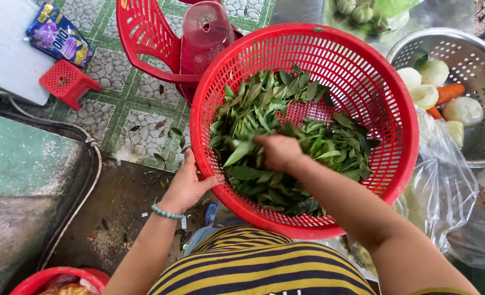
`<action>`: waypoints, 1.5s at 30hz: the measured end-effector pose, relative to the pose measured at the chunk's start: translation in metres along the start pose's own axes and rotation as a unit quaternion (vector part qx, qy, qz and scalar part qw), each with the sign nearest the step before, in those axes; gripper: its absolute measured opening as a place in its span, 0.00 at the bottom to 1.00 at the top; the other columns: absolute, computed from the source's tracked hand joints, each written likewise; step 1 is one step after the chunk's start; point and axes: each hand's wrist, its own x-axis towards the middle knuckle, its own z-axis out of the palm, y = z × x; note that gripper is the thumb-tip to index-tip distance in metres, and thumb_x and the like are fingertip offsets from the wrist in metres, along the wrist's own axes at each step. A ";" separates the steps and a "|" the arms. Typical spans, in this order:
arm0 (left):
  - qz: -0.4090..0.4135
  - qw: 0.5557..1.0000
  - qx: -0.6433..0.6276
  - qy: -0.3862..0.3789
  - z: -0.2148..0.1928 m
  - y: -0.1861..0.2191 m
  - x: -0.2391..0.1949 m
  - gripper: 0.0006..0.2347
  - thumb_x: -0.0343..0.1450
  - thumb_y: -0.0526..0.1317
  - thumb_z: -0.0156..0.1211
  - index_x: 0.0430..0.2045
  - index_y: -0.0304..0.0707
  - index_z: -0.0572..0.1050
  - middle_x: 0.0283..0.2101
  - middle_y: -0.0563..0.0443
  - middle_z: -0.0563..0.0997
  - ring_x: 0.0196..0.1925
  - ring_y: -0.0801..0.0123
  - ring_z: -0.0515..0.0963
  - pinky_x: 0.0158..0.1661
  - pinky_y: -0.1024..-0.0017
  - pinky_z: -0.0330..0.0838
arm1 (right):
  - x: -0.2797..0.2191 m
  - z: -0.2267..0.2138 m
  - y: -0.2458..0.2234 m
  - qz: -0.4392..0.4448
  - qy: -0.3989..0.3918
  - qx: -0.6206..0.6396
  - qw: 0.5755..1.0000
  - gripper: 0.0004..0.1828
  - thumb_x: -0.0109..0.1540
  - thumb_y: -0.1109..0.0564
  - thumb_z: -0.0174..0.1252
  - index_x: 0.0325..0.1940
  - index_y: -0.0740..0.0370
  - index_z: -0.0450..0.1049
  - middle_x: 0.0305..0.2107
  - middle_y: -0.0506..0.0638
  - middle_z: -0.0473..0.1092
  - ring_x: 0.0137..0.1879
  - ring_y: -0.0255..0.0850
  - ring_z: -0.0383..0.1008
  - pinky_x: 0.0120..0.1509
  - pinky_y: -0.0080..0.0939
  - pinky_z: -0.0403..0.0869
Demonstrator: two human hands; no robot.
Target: Sort green leaves in a red plastic basket and organize other vegetables.
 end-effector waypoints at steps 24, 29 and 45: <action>-0.017 0.997 -0.063 0.029 0.008 -0.014 -0.003 0.41 0.65 0.28 0.68 0.69 0.33 0.44 0.48 0.46 0.81 0.45 0.69 0.82 0.47 0.71 0.79 | -0.110 -0.071 0.149 0.073 -0.055 0.005 0.996 0.26 0.55 0.33 0.63 0.54 0.41 0.81 0.52 0.41 0.79 0.56 0.42 0.80 0.65 0.47 0.76; 0.004 0.998 -0.053 0.018 0.008 -0.006 -0.005 0.34 0.65 0.29 0.67 0.66 0.31 0.54 0.47 0.45 0.82 0.45 0.69 0.84 0.46 0.70 0.80 | -0.043 -0.076 0.073 0.003 0.131 0.009 0.991 0.13 0.64 0.43 0.58 0.51 0.41 0.82 0.45 0.44 0.78 0.50 0.44 0.79 0.60 0.47 0.75; -0.026 0.990 0.120 0.075 0.006 0.007 -0.011 0.40 0.63 0.41 0.75 0.64 0.25 0.54 0.43 0.41 0.84 0.42 0.63 0.85 0.44 0.68 0.77 | 0.037 -0.052 0.042 0.013 0.118 0.083 0.990 0.09 0.59 0.48 0.65 0.42 0.42 0.85 0.52 0.45 0.73 0.63 0.46 0.69 0.70 0.59 0.62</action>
